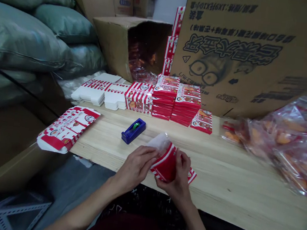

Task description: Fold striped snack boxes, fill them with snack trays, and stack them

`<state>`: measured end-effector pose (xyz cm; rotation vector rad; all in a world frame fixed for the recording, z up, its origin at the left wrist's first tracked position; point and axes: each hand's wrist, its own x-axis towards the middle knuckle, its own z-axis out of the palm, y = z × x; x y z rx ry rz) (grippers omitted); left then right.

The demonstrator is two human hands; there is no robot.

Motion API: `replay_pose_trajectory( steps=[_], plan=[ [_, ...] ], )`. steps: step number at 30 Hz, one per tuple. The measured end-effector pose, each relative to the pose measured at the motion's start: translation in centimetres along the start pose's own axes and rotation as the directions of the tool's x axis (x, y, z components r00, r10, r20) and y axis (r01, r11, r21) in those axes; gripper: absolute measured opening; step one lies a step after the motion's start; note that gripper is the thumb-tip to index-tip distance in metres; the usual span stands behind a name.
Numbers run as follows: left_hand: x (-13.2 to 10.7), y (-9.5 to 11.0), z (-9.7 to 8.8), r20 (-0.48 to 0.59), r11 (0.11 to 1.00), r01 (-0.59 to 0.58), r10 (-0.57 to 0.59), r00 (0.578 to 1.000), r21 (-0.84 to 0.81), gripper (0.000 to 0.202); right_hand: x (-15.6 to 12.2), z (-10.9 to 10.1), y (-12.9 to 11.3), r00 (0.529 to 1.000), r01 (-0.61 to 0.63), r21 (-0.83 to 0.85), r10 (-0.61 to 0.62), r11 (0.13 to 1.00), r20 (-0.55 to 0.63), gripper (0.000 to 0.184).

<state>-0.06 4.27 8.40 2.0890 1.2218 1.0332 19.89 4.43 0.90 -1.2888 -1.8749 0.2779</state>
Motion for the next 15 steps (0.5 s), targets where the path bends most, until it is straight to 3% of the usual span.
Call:
replay_pose_trajectory(
  steps=[2,3,5,6,8,10,12,15],
  plan=[
    [0.4,0.6,0.5,-0.038,0.992,-0.094,0.097,0.995,0.079,0.041,0.1,0.0,-0.4,0.988,-0.075,0.031,0.078,0.997,-0.131,0.13],
    [0.5,0.8,0.9,-0.097,0.992,-0.083,0.092,0.991,0.092,0.051,0.0,0.0,-0.7,0.972,-0.113,0.047,0.12,0.993,-0.201,0.131],
    [0.8,1.0,2.0,-0.208,1.0,0.013,-0.016,0.978,-0.017,0.074,-0.2,0.0,-1.3,0.923,-0.184,0.083,0.201,0.979,-0.328,0.133],
    [0.9,1.1,2.6,-0.2,0.988,0.062,-0.091,0.976,-0.144,0.078,-0.5,-0.1,-1.7,0.898,-0.215,0.098,0.236,0.972,-0.37,0.133],
    [1.1,1.0,3.5,-0.051,0.897,0.129,-0.165,0.985,-0.423,0.064,-1.1,-0.5,-2.2,0.87,-0.266,0.121,0.292,0.956,-0.397,0.134],
    [1.3,0.8,3.8,0.118,0.802,0.175,-0.131,0.984,-0.571,0.045,-1.6,-1.5,-2.3,0.854,-0.311,0.194,0.363,0.931,-0.372,0.131],
    [1.5,0.7,3.5,0.199,0.781,0.205,-0.105,0.974,-0.59,0.037,-1.7,-2.9,-2.1,0.832,-0.356,0.34,0.461,0.87,-0.309,0.105],
    [1.9,1.0,3.0,0.208,0.772,0.226,-0.124,0.97,-0.594,0.035,-0.9,-4.9,-2.1,0.799,-0.412,0.574,0.583,0.708,-0.145,0.051]
  ],
)
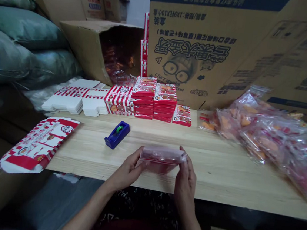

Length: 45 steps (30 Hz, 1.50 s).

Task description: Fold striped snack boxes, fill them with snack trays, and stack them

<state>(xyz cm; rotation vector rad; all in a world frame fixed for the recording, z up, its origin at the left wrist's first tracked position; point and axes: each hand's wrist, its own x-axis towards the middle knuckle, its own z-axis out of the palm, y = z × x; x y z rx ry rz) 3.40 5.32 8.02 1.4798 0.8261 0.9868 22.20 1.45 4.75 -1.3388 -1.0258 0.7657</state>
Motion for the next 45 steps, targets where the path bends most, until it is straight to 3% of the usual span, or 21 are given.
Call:
replay_pose_trajectory(
  steps=[5,8,13,17,21,24,28,30,34,40,45],
  plan=[
    [0.5,0.5,1.2,-0.237,0.994,0.052,-0.072,0.969,-0.092,0.029,0.9,0.8,-1.6,0.985,-0.169,0.223,0.168,0.96,0.027,0.022],
    [0.8,0.2,1.9,-0.305,0.99,0.083,-0.113,0.945,-0.109,0.023,1.1,1.8,-1.8,0.976,-0.209,0.376,0.216,0.903,0.022,0.013],
    [1.3,-0.3,2.4,-0.385,0.983,0.088,-0.145,0.912,-0.161,0.012,1.4,2.9,-2.1,0.975,-0.192,0.511,0.22,0.838,0.006,0.016],
    [1.0,-0.1,2.1,-0.298,0.965,0.111,-0.181,0.937,-0.237,0.014,1.8,3.0,-2.1,0.979,-0.189,0.523,0.204,0.831,0.03,0.011],
    [0.2,0.0,1.2,-0.172,0.895,0.052,-0.142,0.975,-0.444,0.048,1.7,2.9,-2.3,0.984,-0.169,0.477,0.174,0.863,0.035,0.006],
    [0.2,-0.1,0.6,-0.133,0.835,0.085,-0.185,0.974,-0.543,0.048,1.5,3.0,-2.2,0.988,-0.15,0.44,0.155,0.885,0.025,0.004],
    [1.3,-0.3,-0.1,-0.091,0.815,0.183,-0.276,0.957,-0.55,0.041,1.8,2.7,-1.7,0.99,-0.143,0.387,0.134,0.911,0.05,0.002],
    [2.1,-0.2,-0.3,-0.095,0.801,0.217,-0.321,0.942,-0.557,0.03,2.2,2.2,-1.4,0.985,-0.169,0.431,0.138,0.886,0.102,0.005],
    [3.0,-0.4,0.1,-0.148,0.799,0.204,-0.342,0.928,-0.565,0.02,3.2,0.8,-0.8,0.957,-0.251,0.499,0.133,0.83,0.259,0.032],
    [2.1,-1.0,1.7,-0.316,0.817,0.149,-0.375,0.872,-0.557,0.017,2.7,0.0,-1.0,0.917,-0.336,0.438,0.184,0.834,0.353,0.039],
    [1.7,-0.5,0.9,-0.156,0.817,0.201,-0.332,0.93,-0.541,0.034,2.1,-0.1,-1.6,0.911,-0.388,0.484,0.246,0.784,0.331,0.027]
  ],
)
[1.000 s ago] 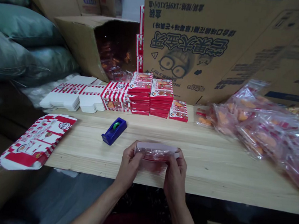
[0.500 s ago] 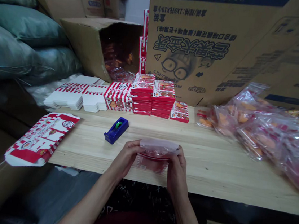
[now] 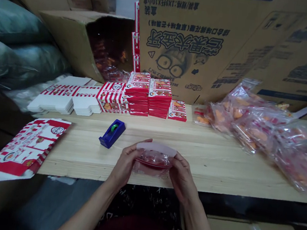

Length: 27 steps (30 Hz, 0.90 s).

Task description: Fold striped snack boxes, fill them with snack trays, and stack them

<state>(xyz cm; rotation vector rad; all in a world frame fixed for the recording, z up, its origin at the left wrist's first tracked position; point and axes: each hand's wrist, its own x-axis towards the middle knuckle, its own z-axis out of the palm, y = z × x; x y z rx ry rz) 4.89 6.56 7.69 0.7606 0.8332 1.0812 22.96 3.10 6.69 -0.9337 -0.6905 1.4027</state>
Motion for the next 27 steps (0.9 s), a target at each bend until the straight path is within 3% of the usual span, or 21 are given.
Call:
replay_pose_trajectory(
  steps=[5,7,10,13,16,20,23,27],
  plan=[
    [0.7,1.4,-0.9,0.156,0.999,-0.017,0.01,0.988,0.043,0.031,0.6,-0.1,-0.4,0.995,0.092,-0.061,-0.094,0.994,-0.021,0.026],
    [0.6,1.6,-0.7,0.126,1.0,-0.016,0.012,0.992,0.027,0.035,0.6,0.1,-0.8,0.996,0.086,-0.059,-0.088,0.995,-0.024,0.028],
    [-0.2,1.0,-0.1,0.033,0.995,0.076,-0.074,0.997,-0.064,0.046,-0.3,0.5,-1.2,0.999,-0.039,0.002,0.039,0.999,-0.019,0.034],
    [-1.2,-1.3,-0.6,-0.051,0.967,0.205,-0.215,0.975,-0.153,0.044,-1.4,0.1,-0.2,0.981,-0.191,0.058,0.192,0.98,-0.017,0.037],
    [-2.2,-4.7,-2.5,-0.115,0.941,0.285,-0.308,0.944,-0.185,0.039,-2.6,-1.5,2.3,0.957,-0.287,0.033,0.288,0.957,-0.042,0.03],
    [-3.5,-7.4,-4.8,-0.126,0.946,0.286,-0.305,0.944,-0.149,0.028,-4.1,-3.9,5.1,0.966,-0.24,-0.076,0.23,0.968,-0.115,0.021],
    [-4.1,-7.5,-5.7,-0.011,0.967,0.25,-0.251,0.968,-0.041,0.021,-4.4,-4.7,5.7,0.982,-0.181,-0.159,0.169,0.971,-0.085,0.014],
    [-4.2,-7.7,-6.7,0.178,0.96,0.066,-0.118,0.977,0.273,0.021,-4.2,-5.3,5.4,0.98,-0.199,-0.186,0.199,0.962,-0.02,0.007]
  ],
)
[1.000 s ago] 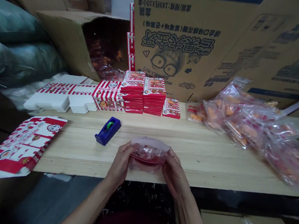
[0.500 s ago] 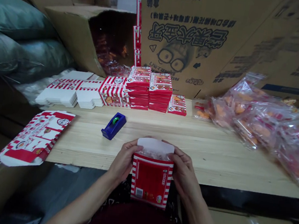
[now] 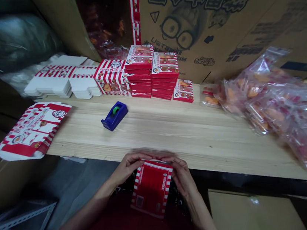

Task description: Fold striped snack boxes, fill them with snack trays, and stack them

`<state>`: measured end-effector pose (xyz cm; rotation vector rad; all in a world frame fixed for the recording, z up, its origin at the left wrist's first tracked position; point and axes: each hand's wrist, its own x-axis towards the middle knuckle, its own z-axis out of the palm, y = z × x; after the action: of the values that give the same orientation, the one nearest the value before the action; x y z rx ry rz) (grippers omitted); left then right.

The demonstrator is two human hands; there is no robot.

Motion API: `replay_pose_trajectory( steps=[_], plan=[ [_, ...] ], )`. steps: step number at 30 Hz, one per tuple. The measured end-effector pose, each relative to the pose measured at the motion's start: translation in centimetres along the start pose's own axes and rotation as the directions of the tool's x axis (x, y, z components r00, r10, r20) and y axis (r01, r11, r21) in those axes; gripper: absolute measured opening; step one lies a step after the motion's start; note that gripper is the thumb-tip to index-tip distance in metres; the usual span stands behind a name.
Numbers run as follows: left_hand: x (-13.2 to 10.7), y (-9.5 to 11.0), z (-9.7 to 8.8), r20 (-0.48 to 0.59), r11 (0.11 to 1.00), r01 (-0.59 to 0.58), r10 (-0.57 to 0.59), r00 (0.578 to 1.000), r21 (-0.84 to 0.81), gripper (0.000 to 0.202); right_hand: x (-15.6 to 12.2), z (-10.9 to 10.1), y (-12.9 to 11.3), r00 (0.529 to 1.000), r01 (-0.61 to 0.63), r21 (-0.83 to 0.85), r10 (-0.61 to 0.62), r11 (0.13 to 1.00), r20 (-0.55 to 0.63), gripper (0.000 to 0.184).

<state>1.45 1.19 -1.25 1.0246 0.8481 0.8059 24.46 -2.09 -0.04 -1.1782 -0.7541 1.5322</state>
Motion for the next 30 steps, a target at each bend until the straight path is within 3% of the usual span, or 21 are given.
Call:
replay_pose_trajectory(
  steps=[8,11,14,20,24,30],
  plan=[
    [1.2,0.0,-1.0,0.026,0.978,-0.046,0.041,0.999,0.205,0.02,0.2,-1.4,0.1,0.972,0.134,-0.271,-0.073,0.953,0.225,0.023],
    [2.1,0.3,-1.3,0.086,0.949,-0.062,0.037,0.996,0.31,0.026,0.7,-1.4,0.6,0.967,0.161,-0.27,-0.097,0.949,0.235,0.024],
    [2.7,0.3,-1.6,0.11,0.96,-0.033,0.002,0.994,0.279,0.026,0.8,-1.7,1.0,0.972,0.143,-0.238,-0.091,0.961,0.214,0.026],
    [3.0,2.4,-1.6,0.302,0.955,-0.014,-0.079,0.95,0.295,0.034,0.9,-2.9,-0.7,0.943,0.136,-0.316,-0.025,0.939,0.332,0.026],
    [3.8,3.4,-1.3,0.325,0.928,-0.015,-0.115,0.939,0.373,0.032,2.2,-2.8,-2.2,0.924,0.126,-0.342,0.015,0.931,0.383,0.021],
    [4.9,3.4,-1.5,0.348,0.861,-0.098,-0.095,0.933,0.5,0.034,4.5,-2.7,-2.2,0.865,0.024,-0.337,0.15,0.941,0.48,0.037]
  ],
)
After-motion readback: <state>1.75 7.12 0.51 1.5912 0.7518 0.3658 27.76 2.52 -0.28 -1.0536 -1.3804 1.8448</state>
